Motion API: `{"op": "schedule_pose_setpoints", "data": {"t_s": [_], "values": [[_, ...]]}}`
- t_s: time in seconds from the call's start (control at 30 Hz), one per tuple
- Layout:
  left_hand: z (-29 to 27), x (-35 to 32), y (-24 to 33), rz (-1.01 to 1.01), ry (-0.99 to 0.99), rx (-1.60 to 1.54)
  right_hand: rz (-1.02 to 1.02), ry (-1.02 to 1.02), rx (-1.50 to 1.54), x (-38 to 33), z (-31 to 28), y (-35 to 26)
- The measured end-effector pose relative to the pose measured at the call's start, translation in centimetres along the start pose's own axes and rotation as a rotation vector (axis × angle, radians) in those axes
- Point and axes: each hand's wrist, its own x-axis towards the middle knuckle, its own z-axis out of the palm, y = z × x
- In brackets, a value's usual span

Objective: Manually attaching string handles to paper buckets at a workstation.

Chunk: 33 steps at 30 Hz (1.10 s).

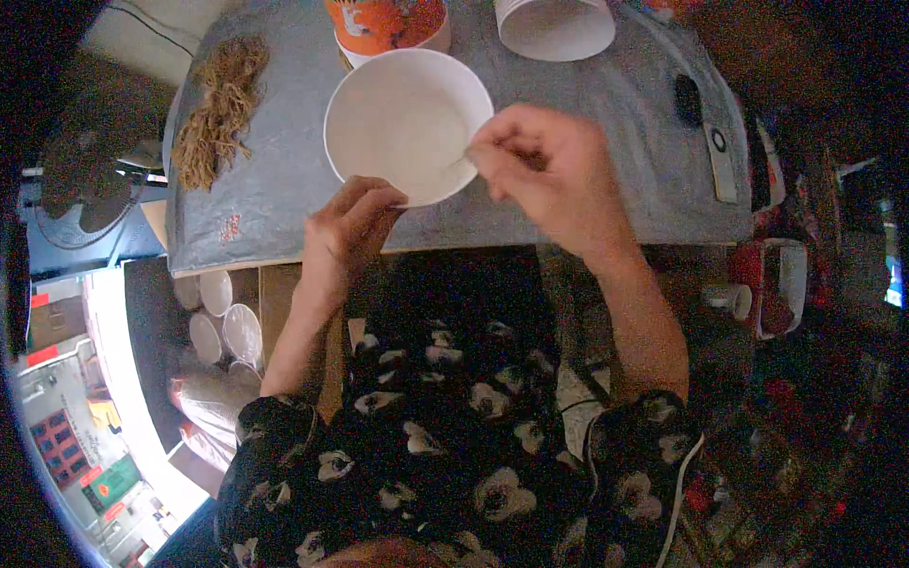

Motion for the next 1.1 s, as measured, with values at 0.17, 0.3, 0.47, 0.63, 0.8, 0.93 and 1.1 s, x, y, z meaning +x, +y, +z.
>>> {"op": "schedule_pose_setpoints", "data": {"t_s": [0.17, 0.3, 0.47, 0.63, 0.8, 0.93, 1.1], "values": [[0.8, -2.3, 0.8, 0.003, -0.002, -0.034, 0.145, -0.181, -0.100, 0.2, 2.7, 3.1], [1.3, -3.2, 0.5, 0.024, -0.008, -0.047, 0.169, -0.293, -0.191, 0.1, 3.7, 3.0], [1.6, -3.6, 0.3, 0.010, -0.021, -0.050, 0.198, -0.301, -0.204, 0.0, 4.3, 3.8], [1.4, -3.8, 0.4, 0.016, -0.037, -0.056, 0.200, -0.300, -0.283, -0.1, 4.6, 3.5], [1.5, -3.5, 0.3, 0.054, -0.028, -0.050, 0.191, -0.332, -0.310, -0.2, 4.7, 3.1], [1.5, -3.3, 0.5, 0.030, -0.006, -0.047, 0.191, -0.364, -0.401, 0.0, 5.0, 3.1], [1.2, -2.5, 0.4, 0.039, -0.049, -0.033, 0.127, -0.418, -0.513, 1.0, 4.8, 2.8]]}}
